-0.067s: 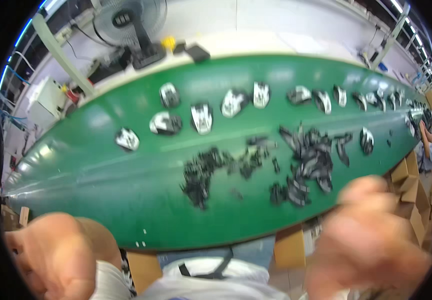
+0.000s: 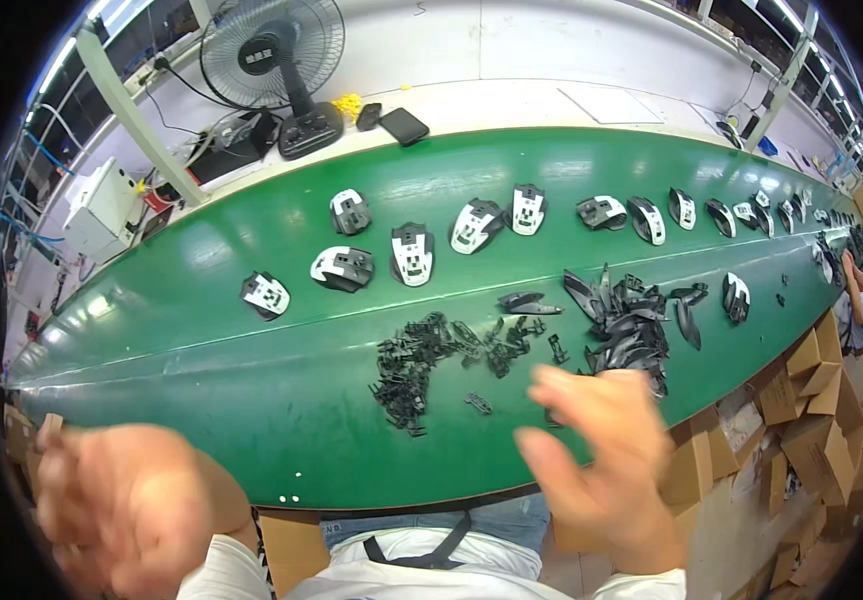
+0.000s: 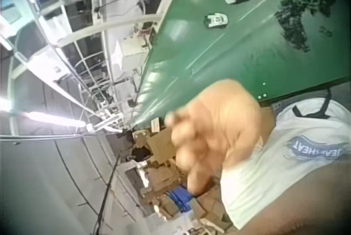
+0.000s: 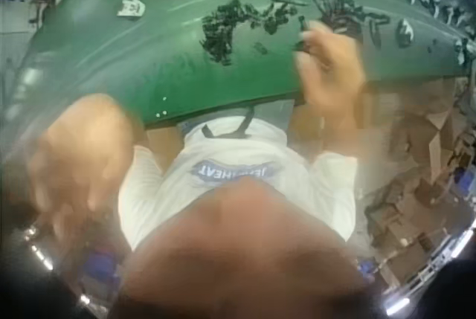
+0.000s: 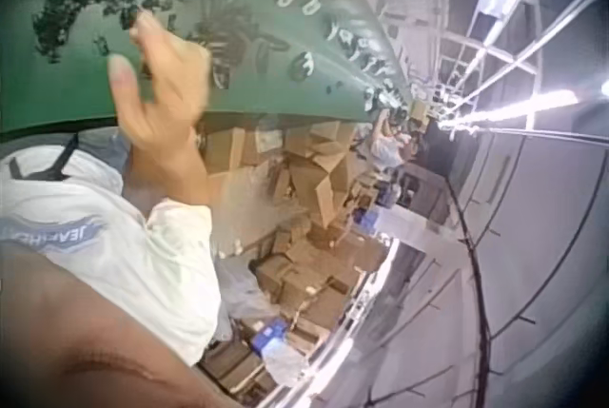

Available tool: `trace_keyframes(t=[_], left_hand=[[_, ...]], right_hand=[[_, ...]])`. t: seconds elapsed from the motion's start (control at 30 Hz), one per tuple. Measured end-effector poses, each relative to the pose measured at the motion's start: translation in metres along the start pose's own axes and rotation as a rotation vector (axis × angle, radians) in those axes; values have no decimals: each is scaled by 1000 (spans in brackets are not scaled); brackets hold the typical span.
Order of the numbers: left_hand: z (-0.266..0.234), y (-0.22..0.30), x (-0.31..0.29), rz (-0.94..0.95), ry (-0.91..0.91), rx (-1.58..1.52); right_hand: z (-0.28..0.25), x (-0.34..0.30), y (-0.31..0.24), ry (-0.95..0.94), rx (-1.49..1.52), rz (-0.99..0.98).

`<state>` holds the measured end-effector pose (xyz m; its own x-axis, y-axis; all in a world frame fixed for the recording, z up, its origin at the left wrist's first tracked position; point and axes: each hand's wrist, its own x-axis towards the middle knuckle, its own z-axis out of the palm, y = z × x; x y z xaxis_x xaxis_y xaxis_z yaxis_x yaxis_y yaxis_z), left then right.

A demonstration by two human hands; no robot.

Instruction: The person assembles computer mouse bodies by fitting small plastic pieces into each mouse shell by hand and placing the assembled mouse bodies onto the conveyor table.

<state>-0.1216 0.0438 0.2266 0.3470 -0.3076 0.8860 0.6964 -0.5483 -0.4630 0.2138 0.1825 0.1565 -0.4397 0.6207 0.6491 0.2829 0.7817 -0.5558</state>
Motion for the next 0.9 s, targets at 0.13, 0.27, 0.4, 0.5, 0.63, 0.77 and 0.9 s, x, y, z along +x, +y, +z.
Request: trace_keyframes(t=[0.13, 0.27, 0.4, 0.5, 0.63, 0.77, 0.9], left_hand=[[23, -10, -111, -793, -202, 213], [1, -60, -251, -1444, -215, 470], [4, -60, -290, -1799, -680, 523], [-91, -91, -347, -1453, -1048, 971], [-83, -118, -411, -1602, -1148, 772], [-116, -121, -434, -1489, -1152, 751], [-16, -100, -381, -1551, -1394, 837]], right_hand=[[61, -71, 60, -144, -348, 149], [69, -96, 74, -159, -459, 115], [75, -96, 82, -268, -470, 90], [99, -101, 81, -187, -299, 23], [84, -110, 85, -210, -237, 81], [79, -112, 91, -297, -155, 72], [68, -114, 103, -272, -204, 132]])
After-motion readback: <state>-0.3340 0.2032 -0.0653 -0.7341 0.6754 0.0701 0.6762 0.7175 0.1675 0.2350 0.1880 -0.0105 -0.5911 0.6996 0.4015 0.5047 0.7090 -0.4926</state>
